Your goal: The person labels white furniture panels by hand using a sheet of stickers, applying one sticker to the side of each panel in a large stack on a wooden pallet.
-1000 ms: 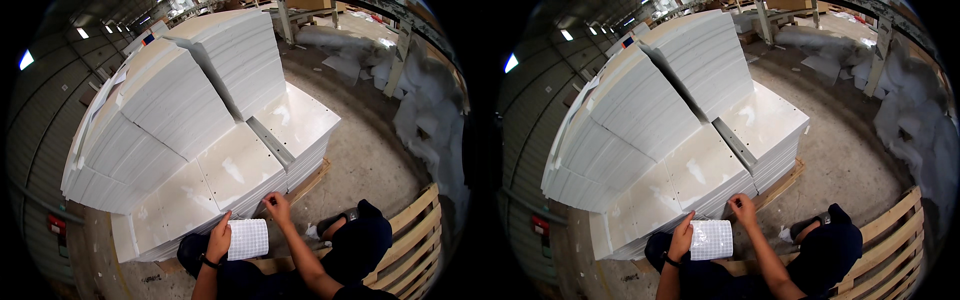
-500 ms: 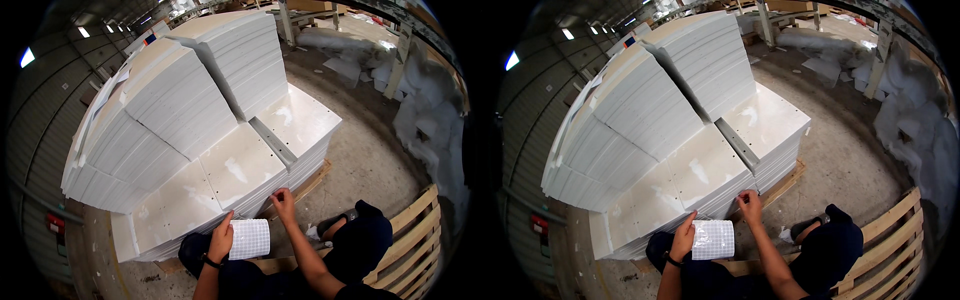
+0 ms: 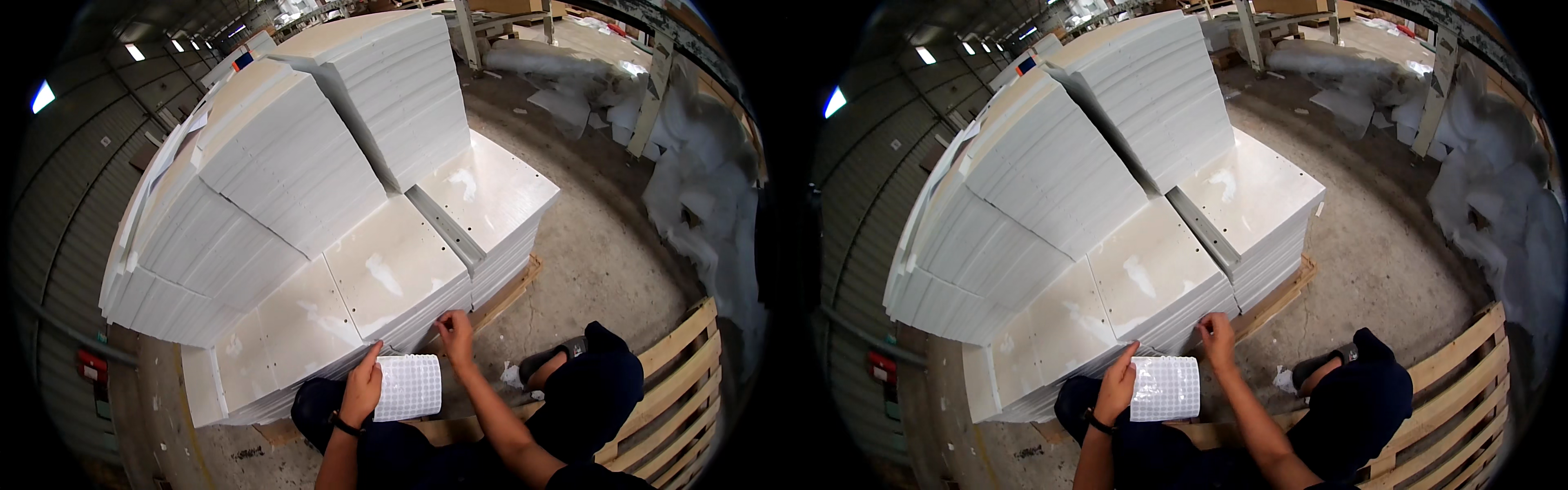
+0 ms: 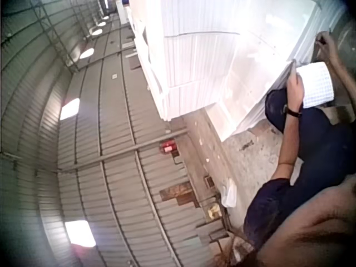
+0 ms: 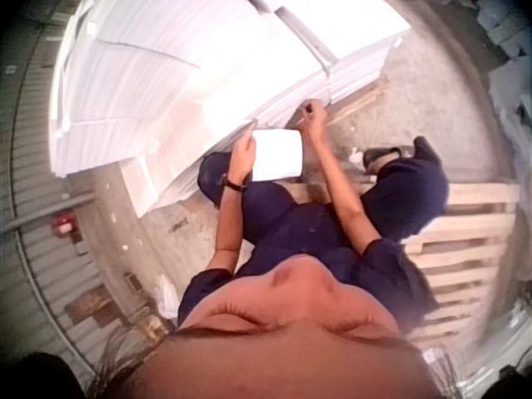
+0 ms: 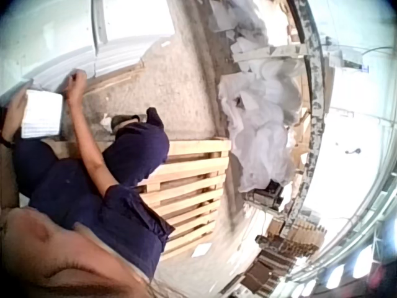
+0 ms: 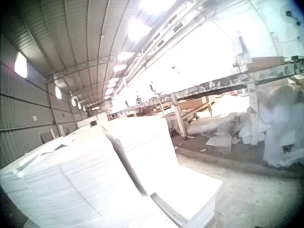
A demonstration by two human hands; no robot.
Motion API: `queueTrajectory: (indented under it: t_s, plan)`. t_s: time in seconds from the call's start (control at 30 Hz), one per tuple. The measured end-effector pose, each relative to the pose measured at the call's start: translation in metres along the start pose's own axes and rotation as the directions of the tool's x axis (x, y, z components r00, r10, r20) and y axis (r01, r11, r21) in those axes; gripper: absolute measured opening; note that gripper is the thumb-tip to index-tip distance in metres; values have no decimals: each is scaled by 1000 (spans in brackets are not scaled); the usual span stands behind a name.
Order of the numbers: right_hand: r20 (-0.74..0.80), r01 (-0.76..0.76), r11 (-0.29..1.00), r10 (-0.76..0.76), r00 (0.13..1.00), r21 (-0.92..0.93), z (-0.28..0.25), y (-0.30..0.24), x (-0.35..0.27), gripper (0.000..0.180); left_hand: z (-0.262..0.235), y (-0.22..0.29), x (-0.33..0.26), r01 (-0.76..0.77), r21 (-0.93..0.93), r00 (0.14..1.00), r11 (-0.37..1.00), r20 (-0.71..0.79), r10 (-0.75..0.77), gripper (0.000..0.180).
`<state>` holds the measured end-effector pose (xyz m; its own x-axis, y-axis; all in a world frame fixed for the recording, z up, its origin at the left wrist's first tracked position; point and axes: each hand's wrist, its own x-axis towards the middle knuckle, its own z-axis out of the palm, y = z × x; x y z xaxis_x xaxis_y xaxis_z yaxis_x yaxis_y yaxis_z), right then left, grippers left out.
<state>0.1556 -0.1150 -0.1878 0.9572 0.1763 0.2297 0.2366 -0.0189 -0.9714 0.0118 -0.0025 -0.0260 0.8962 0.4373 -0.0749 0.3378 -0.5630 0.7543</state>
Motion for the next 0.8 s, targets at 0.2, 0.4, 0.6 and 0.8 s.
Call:
queueTrajectory:
  t_s: [0.2,0.4,0.6,0.8]
  plan:
    - [91,103,987,-114,989,126,-4,-3,1,27,0,-1,1,-27,0,1000,1000,-14,27,41]
    - [147,86,992,-99,984,88,3,-3,-6,31,-1,5,0,31,-6,1000,1000,6,-31,41]
    - [109,158,987,-156,982,-5,10,5,-5,30,1,-4,0,-81,0,996,997,-32,81,42]
    - [-40,57,997,-59,997,-46,-4,3,3,21,1,-2,0,-35,-18,999,999,-12,35,43]
